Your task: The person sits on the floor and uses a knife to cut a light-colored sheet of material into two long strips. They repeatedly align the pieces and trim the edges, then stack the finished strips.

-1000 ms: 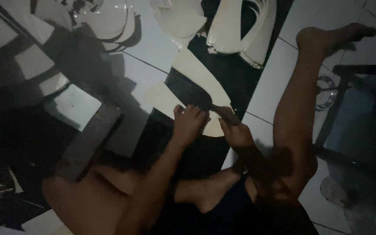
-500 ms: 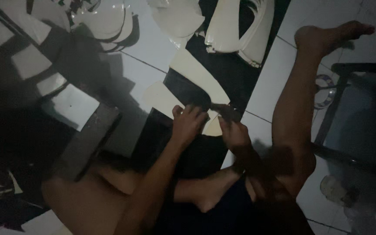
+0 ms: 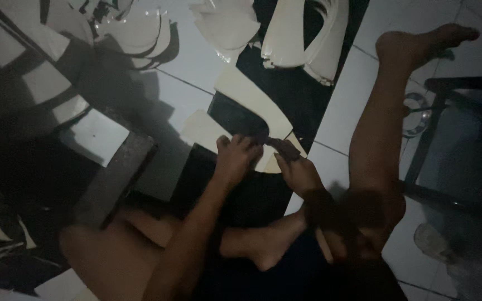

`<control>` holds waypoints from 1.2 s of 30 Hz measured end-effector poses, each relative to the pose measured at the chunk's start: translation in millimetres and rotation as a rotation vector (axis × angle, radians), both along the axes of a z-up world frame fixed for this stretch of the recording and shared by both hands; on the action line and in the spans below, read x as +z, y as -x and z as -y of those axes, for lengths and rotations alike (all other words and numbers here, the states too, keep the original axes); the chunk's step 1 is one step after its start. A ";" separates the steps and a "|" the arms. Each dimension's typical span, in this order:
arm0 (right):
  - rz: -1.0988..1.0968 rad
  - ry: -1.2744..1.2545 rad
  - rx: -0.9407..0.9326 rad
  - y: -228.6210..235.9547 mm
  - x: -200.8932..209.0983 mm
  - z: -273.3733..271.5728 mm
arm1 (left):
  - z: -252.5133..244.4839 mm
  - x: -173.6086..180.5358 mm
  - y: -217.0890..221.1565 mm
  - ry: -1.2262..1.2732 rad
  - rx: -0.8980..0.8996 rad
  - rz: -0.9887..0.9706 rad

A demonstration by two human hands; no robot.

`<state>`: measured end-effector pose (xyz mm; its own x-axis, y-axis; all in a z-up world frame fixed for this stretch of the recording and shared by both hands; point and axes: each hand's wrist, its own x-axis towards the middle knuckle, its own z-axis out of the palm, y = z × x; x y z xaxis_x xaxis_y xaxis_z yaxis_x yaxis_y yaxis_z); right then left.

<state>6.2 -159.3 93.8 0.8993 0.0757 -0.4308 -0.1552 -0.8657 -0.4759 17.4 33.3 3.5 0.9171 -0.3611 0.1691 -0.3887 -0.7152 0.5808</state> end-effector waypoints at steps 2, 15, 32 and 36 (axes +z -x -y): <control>0.163 -0.042 0.099 -5.5 1.4 -0.1 | 2.8 -0.2 -2.4 -0.089 -0.047 -0.016; 0.054 0.085 0.036 11.0 -29.7 6.6 | 7.6 -7.3 8.9 -0.067 -0.055 0.076; 0.084 -0.009 -0.032 13.3 -5.9 -8.5 | -9.2 2.3 -4.2 -0.074 -0.092 -0.030; 0.019 0.080 0.031 12.9 -13.0 -6.0 | -6.2 0.8 -7.2 -0.059 -0.096 -0.055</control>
